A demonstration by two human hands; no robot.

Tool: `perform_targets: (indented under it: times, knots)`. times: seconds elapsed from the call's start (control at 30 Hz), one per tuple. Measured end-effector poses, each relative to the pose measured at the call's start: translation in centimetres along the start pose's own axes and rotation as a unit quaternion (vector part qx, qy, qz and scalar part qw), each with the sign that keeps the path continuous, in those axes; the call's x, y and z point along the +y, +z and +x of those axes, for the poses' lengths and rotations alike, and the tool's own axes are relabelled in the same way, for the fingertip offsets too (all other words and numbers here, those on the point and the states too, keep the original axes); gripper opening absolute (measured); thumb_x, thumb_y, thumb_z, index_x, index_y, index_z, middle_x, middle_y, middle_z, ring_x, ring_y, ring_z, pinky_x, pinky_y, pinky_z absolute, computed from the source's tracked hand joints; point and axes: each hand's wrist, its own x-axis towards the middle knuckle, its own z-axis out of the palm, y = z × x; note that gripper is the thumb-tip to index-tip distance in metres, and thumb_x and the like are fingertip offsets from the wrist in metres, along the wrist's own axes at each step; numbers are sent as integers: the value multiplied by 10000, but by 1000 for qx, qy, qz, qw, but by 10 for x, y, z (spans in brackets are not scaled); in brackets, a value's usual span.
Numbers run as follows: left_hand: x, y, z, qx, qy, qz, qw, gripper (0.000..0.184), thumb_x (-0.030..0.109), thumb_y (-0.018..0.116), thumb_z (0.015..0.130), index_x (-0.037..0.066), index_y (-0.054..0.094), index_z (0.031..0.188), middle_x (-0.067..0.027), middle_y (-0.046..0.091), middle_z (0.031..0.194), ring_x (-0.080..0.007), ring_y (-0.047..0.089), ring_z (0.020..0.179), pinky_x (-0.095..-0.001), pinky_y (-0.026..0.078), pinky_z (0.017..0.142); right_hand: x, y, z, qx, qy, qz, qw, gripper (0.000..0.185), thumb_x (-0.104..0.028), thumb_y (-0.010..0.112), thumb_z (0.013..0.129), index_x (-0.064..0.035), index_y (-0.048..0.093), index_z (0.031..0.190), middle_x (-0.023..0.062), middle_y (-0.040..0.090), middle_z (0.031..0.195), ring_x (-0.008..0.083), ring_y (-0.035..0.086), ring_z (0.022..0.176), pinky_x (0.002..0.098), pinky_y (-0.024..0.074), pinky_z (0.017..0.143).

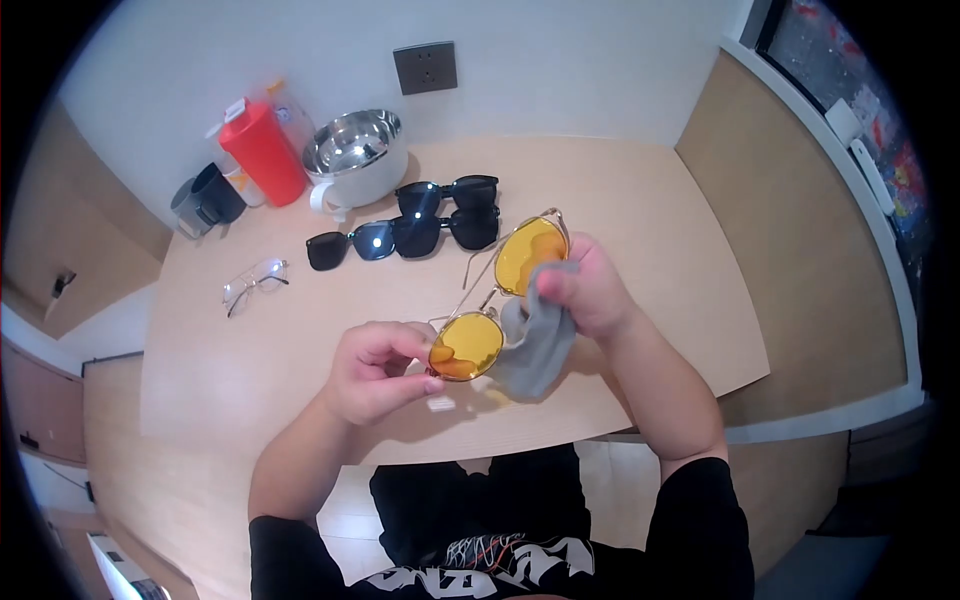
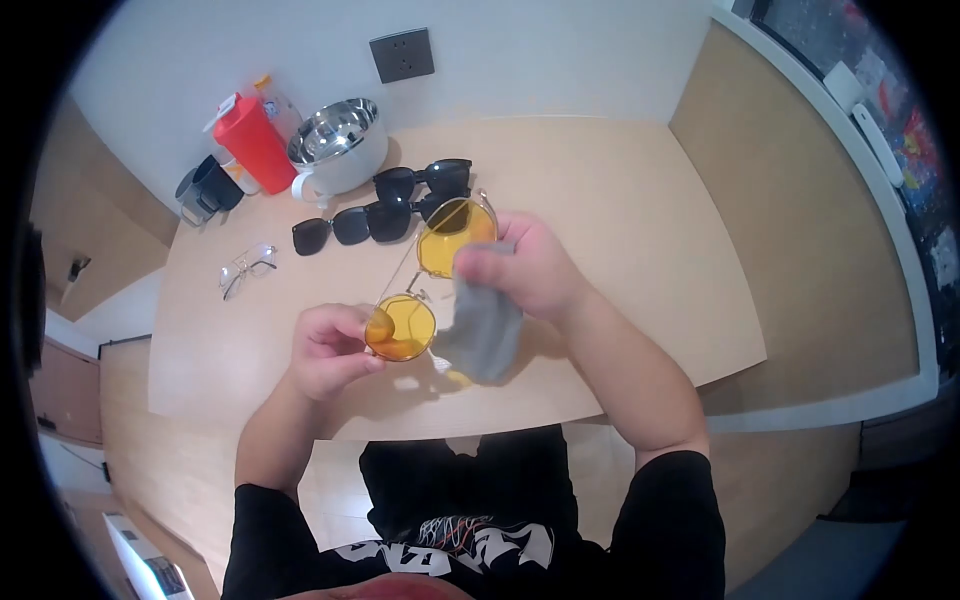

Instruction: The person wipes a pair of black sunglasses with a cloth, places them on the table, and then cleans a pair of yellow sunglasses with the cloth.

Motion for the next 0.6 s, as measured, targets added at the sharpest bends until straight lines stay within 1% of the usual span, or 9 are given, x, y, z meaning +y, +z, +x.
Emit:
perform_targets:
  times: [0.03,0.07,0.13,0.23,0.33,0.43,0.53,0.6]
  knots:
    - [0,0,-1,4,-2,-1,1000,276,-126,677,736,5,613,970,-159,639,1006,-226,621,934,-339,486,844,5,-1,0,4,1,-23,1000,281,-155,765,786,-25,647,1005,19,660,898,93,613,804,266,504,748]
    - [0,0,-2,9,-6,-3,1000,276,-126,675,733,8,608,965,-166,639,1021,-238,624,954,-355,488,863,5,1,0,6,0,-35,999,269,-148,766,784,-25,650,993,19,660,897,93,612,803,265,504,745]
    - [0,1,-3,17,-7,-13,1000,277,-125,680,740,1,617,978,-151,639,992,-217,620,928,-325,486,830,4,7,-1,9,-3,-59,998,246,-134,768,780,-26,655,969,20,661,894,92,611,800,263,504,741]
    - [1,4,-1,23,5,-24,999,276,-130,681,741,-3,624,980,-147,637,976,-204,617,911,-308,487,807,0,7,-1,55,-45,-45,996,190,-122,764,783,-32,653,908,30,662,851,96,612,759,260,506,706]
    - [1,3,1,14,3,-24,1000,273,-139,677,739,-2,630,971,-148,636,972,-199,615,901,-306,489,800,0,-11,1,36,-119,42,991,155,-110,757,786,-40,632,847,41,658,798,99,609,709,257,505,667]
    - [-1,5,-1,4,-5,-12,1000,266,-146,673,736,-4,633,957,-148,635,962,-195,612,888,-300,489,792,-1,-12,0,79,-145,47,985,158,-101,756,784,-44,611,810,48,655,771,99,604,677,257,502,643]
    - [-3,3,0,6,-2,2,1000,258,-142,674,736,-7,632,951,-148,635,954,-194,611,876,-295,489,783,-3,7,-2,108,-49,-95,988,161,-96,757,782,-40,608,806,48,656,781,100,606,681,255,498,642]
    - [0,2,2,9,-1,8,1000,251,-136,676,736,-9,630,947,-149,634,950,-196,613,869,-292,491,775,-9,25,-2,79,-41,-151,985,238,-171,794,760,-60,585,785,20,636,791,91,593,698,232,489,640]
